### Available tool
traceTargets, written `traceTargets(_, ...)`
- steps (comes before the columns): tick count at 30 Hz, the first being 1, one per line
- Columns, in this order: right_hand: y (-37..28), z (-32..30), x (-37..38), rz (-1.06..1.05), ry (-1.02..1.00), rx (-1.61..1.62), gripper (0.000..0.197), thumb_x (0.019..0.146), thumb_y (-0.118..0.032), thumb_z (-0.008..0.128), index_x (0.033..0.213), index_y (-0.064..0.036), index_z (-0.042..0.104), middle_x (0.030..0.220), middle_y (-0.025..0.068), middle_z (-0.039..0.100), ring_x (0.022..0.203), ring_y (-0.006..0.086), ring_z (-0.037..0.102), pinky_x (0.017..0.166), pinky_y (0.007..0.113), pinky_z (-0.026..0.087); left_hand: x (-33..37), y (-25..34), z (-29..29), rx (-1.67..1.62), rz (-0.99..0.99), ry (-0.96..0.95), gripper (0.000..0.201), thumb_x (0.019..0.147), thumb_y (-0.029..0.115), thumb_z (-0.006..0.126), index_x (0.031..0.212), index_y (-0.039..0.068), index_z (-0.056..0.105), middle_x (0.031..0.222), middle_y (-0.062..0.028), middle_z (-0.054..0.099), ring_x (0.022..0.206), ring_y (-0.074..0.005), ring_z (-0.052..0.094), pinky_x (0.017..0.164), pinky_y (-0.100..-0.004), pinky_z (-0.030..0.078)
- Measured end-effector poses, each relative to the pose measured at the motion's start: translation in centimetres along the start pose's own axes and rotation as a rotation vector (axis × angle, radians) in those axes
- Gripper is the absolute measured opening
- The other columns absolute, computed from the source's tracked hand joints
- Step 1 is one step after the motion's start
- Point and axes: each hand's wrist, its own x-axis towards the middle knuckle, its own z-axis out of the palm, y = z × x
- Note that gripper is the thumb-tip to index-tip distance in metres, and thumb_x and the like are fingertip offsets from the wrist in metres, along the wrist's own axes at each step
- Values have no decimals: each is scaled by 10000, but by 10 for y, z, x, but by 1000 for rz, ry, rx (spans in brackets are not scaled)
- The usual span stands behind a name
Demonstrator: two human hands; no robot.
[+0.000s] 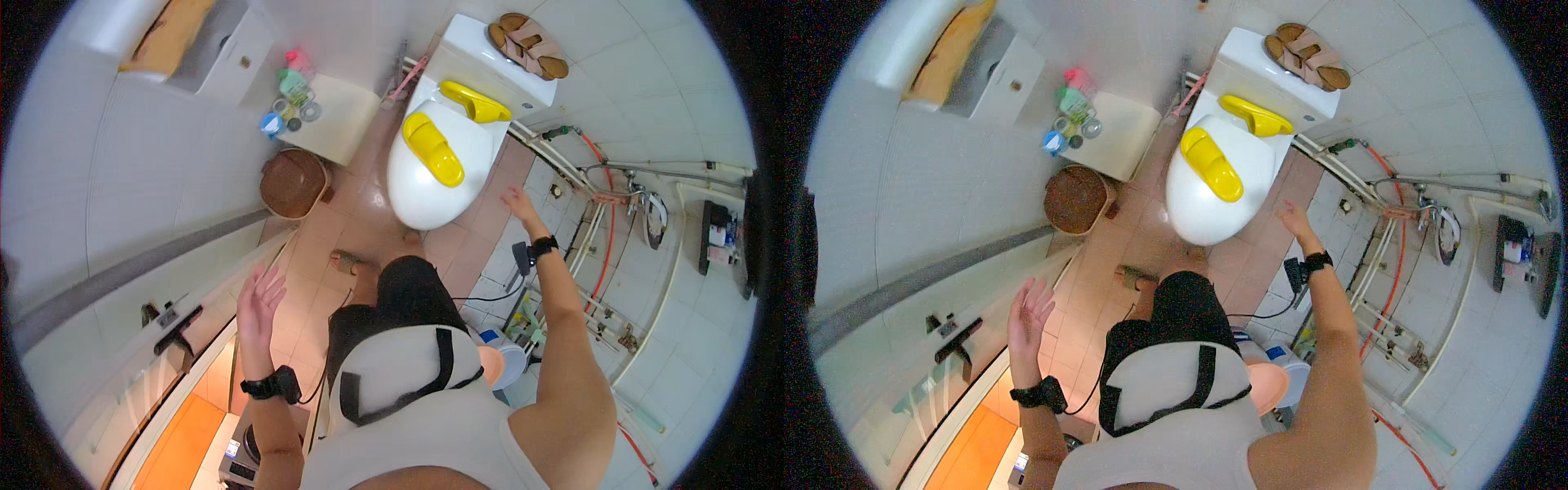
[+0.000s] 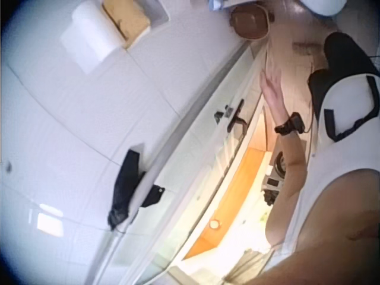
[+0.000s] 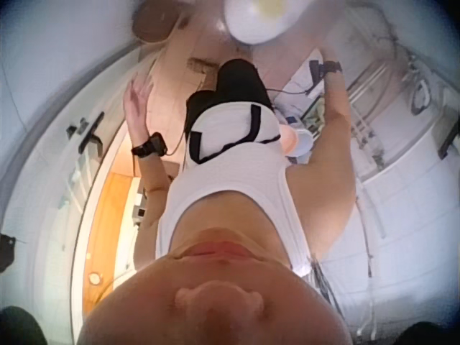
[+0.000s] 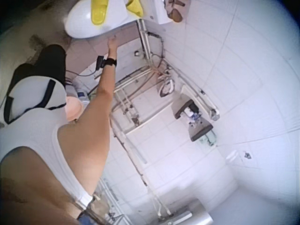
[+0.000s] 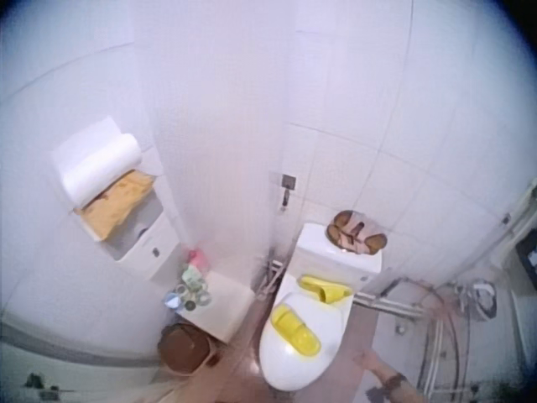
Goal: The person fills a basin with water from a tap, pours the water into buckets, uses a squeegee on the bathroom floor, and then wipes their hands with paper towels before picking up footwear.
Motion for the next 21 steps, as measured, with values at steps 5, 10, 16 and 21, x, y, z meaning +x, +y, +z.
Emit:
traceTargets(5, -4, -11, 97, 260, 218, 439, 680, 797, -403, 661, 1301, 12, 473, 1224, 217, 546, 1076, 283, 542, 883, 366, 449, 31, -13, 50, 202, -26, 91, 407, 960, 238, 441, 1278, -16, 428, 1156, -193, 585, 1001, -267, 614, 890, -356, 486)
traceTargets(10, -26, -19, 177, 205, 136, 494, 866, 750, -480, 676, 1341, 79, 379, 1332, 246, 449, 1204, 316, 464, 984, 377, 378, 63, -33, 106, 264, -86, 45, 416, 949, 273, 457, 1254, -11, 457, 1128, -180, 600, 995, -264, 616, 890, -359, 481)
traceTargets(16, -31, 16, 265, 367, 149, 505, 1076, 671, -539, 726, 1376, 125, 256, 1401, 267, 358, 1284, 338, 392, 1034, 382, 342, 83, -60, 156, 294, -206, 99, 345, 964, 191, 413, 1232, -16, 481, 1080, -183, 619, 971, -253, 629, 872, -342, 491)
traceTargets(21, -50, 24, 279, 240, 84, 685, 929, 631, -455, 801, 1284, 79, 413, 1216, 220, 544, 1089, 303, 544, 910, 363, 430, 80, -83, 152, 332, -281, 139, 366, 953, 223, 432, 1223, -19, 488, 1075, -178, 619, 971, -262, 627, 862, -345, 501)
